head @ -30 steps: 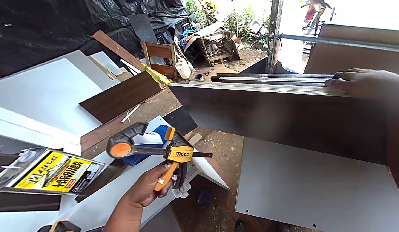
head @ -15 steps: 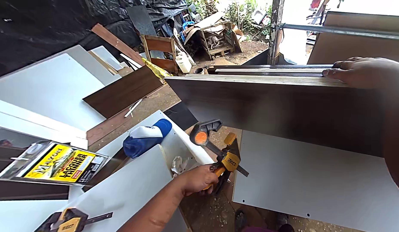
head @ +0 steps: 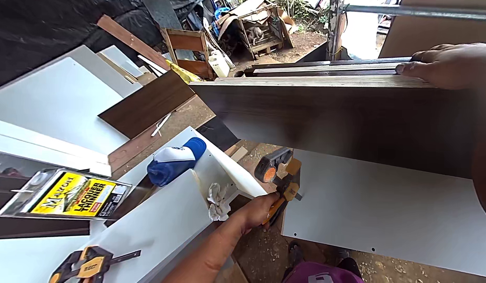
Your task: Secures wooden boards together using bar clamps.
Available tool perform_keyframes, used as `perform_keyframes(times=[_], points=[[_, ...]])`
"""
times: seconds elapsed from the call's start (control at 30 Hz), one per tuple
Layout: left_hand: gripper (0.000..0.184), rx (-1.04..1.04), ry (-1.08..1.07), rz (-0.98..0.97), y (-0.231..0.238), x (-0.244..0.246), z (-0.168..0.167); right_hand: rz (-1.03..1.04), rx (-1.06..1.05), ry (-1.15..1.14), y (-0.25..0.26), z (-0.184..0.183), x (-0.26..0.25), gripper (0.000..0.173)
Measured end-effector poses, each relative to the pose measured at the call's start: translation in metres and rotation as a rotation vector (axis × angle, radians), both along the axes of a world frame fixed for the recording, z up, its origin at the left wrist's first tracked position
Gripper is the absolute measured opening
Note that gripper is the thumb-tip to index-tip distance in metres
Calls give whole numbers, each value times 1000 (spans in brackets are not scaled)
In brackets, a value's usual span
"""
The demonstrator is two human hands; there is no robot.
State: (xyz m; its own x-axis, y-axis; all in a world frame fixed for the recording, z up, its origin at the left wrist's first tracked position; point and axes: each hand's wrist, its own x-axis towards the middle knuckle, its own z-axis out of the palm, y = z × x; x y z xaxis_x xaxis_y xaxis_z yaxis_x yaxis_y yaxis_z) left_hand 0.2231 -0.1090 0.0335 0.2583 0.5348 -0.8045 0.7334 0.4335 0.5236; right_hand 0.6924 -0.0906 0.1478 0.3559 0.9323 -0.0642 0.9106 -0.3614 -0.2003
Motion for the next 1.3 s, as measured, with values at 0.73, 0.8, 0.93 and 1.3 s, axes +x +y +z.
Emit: perform_keyframes(times=[0.73,0.8,0.93,1.3], points=[[46,478,70,-376,-22,30,-22,-12,-7,14,-4,4,-7,85],[46,509,83,-384,-25,32,-23,-5,-4,7,-3,3,-5,85],[46,490,128,-352,-22,34,-22,-1,-10,4,-5,5,-7,85],[53,392,311,-507,-17,40,-67,0,12,18,-6,5,-10,85]])
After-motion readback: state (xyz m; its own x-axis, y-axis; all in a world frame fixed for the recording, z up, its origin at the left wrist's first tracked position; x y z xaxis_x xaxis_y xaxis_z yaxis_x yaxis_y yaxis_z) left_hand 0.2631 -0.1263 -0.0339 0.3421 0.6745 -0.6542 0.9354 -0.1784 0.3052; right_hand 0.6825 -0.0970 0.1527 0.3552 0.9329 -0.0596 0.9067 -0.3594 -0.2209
